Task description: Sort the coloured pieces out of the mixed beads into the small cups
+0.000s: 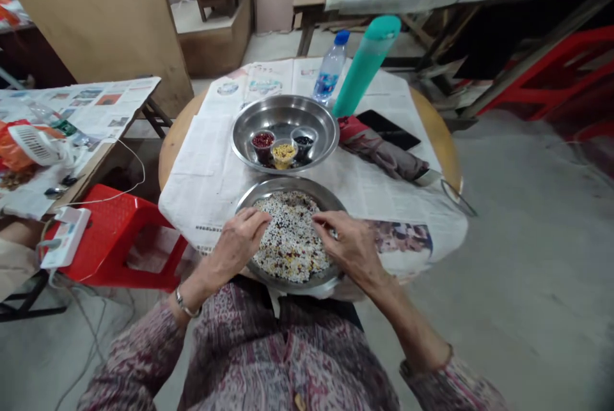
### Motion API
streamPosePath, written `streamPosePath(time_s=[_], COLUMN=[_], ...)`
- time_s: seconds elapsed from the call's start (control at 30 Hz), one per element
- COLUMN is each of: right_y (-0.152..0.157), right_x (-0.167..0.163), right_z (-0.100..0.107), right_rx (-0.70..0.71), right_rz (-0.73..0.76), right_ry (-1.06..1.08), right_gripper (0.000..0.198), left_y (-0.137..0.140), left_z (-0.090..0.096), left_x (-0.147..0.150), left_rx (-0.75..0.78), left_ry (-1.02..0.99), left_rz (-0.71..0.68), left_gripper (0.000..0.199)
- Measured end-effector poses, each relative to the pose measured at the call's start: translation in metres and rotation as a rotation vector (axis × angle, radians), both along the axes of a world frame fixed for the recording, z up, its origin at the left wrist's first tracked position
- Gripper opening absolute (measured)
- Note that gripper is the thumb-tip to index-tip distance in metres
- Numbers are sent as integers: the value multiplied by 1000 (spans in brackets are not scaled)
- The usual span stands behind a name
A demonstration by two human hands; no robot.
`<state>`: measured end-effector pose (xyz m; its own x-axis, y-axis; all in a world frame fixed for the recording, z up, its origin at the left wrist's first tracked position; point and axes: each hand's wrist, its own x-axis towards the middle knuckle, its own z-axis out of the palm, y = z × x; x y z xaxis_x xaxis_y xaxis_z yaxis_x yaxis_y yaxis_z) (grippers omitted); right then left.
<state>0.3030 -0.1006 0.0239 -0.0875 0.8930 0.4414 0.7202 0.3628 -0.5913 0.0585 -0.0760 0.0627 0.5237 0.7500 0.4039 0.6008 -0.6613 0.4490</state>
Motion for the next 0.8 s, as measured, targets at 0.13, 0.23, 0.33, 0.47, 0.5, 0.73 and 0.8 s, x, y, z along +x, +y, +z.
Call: streamPosePath(time_s=[0.13,0.23,0.33,0.47,0.5,0.73,0.8], right_y=[-40,-50,-50,-49,-49,-49,-48], right_x=[-6,-12,-15,-16,-16,-32,-36], right_z=[-8,-8,-9,-14,-15,-23,-24], right_rx=[-114,-105,-99,-106,-102,-57,-17], right_rz=[191,228,183,135,121,-62,-110], right_ry=[-153,-262,-315,-241,-210,-58,-50], right_gripper=[17,15,15,16,15,16,18], left_y=[-40,-47,-44,-36,-34,-21,-23], left_z=[-10,-13,-15,-15,-15,-13,-14], left_x=[6,22,32,28,24,9,14], left_rx=[-195,-310,-320,-276,-269,-146,-79], left_ry=[164,273,401,510,514,387,329], left_rz=[-195,-264,-229,-130,-94,177,206], left_gripper=[13,15,15,21,22,30,35])
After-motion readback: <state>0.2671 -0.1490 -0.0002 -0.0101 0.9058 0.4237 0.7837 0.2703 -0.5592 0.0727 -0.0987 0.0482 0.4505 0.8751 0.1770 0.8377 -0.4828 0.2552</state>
